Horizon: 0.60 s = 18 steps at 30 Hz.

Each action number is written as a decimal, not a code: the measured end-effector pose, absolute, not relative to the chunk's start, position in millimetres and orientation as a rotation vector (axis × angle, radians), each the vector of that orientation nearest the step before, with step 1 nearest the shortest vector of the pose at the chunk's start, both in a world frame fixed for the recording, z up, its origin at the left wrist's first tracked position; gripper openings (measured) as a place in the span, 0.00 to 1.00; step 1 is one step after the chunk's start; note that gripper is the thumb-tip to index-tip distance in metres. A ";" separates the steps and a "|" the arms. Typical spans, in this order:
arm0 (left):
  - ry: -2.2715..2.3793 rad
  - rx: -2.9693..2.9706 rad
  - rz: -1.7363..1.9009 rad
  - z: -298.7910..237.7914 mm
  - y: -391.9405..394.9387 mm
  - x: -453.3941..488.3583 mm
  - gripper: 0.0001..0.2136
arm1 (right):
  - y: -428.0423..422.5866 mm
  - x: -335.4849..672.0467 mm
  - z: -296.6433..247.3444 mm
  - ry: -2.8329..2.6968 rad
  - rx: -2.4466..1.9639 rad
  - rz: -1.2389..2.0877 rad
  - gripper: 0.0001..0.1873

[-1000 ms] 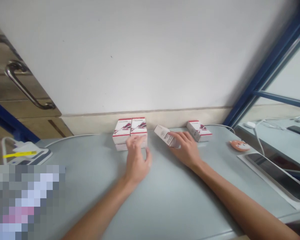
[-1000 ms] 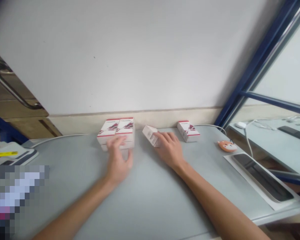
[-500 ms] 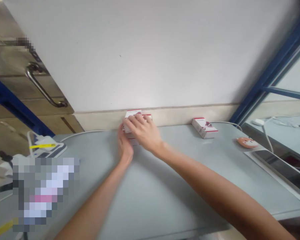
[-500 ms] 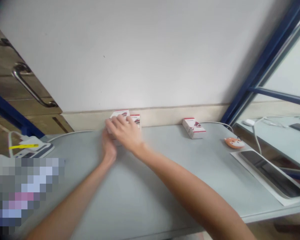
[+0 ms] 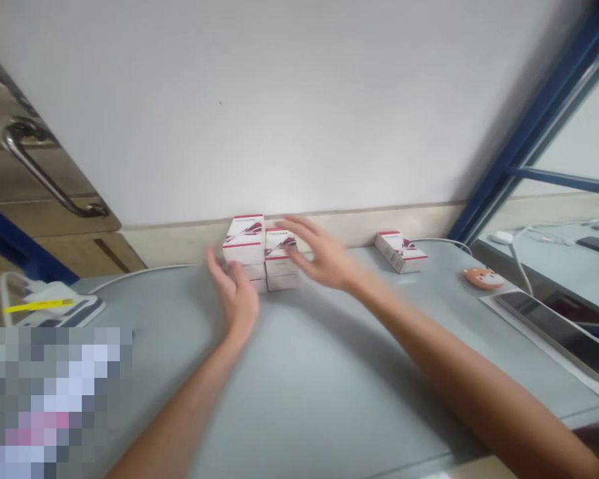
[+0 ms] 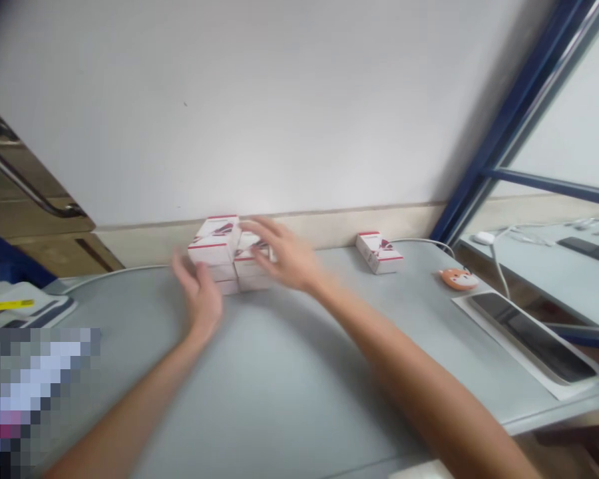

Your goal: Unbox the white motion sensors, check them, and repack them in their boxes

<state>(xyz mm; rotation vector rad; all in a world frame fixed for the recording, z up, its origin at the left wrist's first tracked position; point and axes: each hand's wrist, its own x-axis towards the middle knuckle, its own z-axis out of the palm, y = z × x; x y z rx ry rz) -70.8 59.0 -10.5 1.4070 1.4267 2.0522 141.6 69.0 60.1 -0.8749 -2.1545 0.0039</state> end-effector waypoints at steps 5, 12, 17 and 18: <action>1.133 2.416 2.295 -3.4 22.3 -39.7 0.31 | 67.6 290.3 14.1 -1.888 -1.725 -0.405 0.31; 0.822 2.815 1.089 -20.2 -17.8 9.9 0.25 | 67.0 336.3 5.8 -1.455 -2.131 0.217 0.38; 0.853 2.077 0.996 -19.5 7.9 10.3 0.20 | 53.4 273.9 17.2 -1.286 -1.274 1.271 0.38; 0.832 1.875 1.040 -18.9 13.7 9.3 0.21 | 47.9 259.0 15.6 -1.311 -1.161 1.390 0.38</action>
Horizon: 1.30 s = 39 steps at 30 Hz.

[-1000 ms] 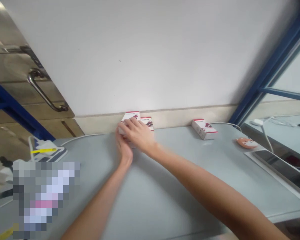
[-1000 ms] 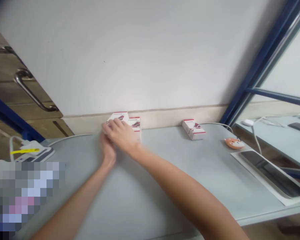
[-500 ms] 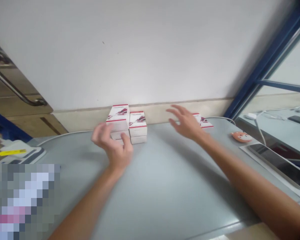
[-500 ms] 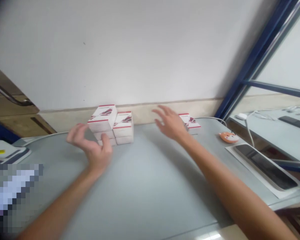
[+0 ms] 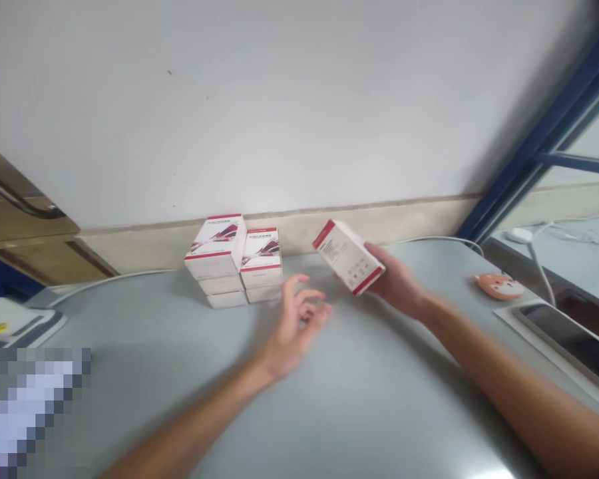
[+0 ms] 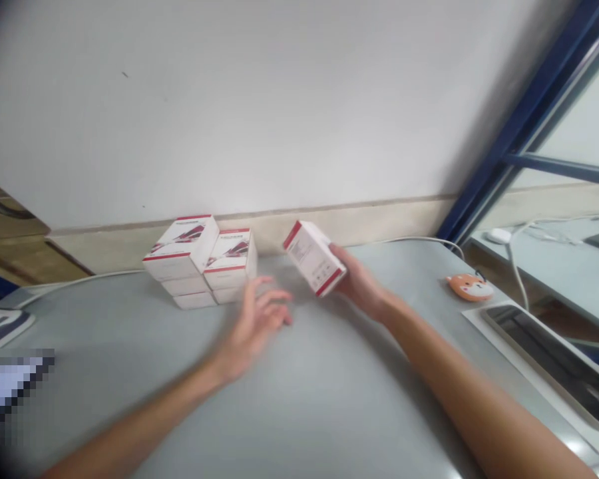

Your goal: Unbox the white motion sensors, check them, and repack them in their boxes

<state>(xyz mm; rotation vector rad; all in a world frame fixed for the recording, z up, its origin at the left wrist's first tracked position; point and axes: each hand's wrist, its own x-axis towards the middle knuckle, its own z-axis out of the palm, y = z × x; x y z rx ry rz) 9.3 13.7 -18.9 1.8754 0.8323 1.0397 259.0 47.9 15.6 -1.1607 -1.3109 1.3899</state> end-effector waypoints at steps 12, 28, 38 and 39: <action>0.976 1.773 1.399 -31.7 5.8 8.8 0.34 | 4.0 229.5 24.4 -1.680 -1.014 0.879 0.22; 0.531 2.775 2.179 -15.0 -17.6 20.6 0.17 | -14.5 214.2 59.4 -1.334 -1.253 1.357 0.27; 0.605 2.553 1.489 -2.6 -17.8 3.2 0.35 | -8.9 226.6 51.3 -1.563 -0.972 0.706 0.09; 0.654 2.518 1.486 -5.8 -15.6 2.1 0.37 | -11.4 227.9 54.5 -1.641 -0.894 0.553 0.09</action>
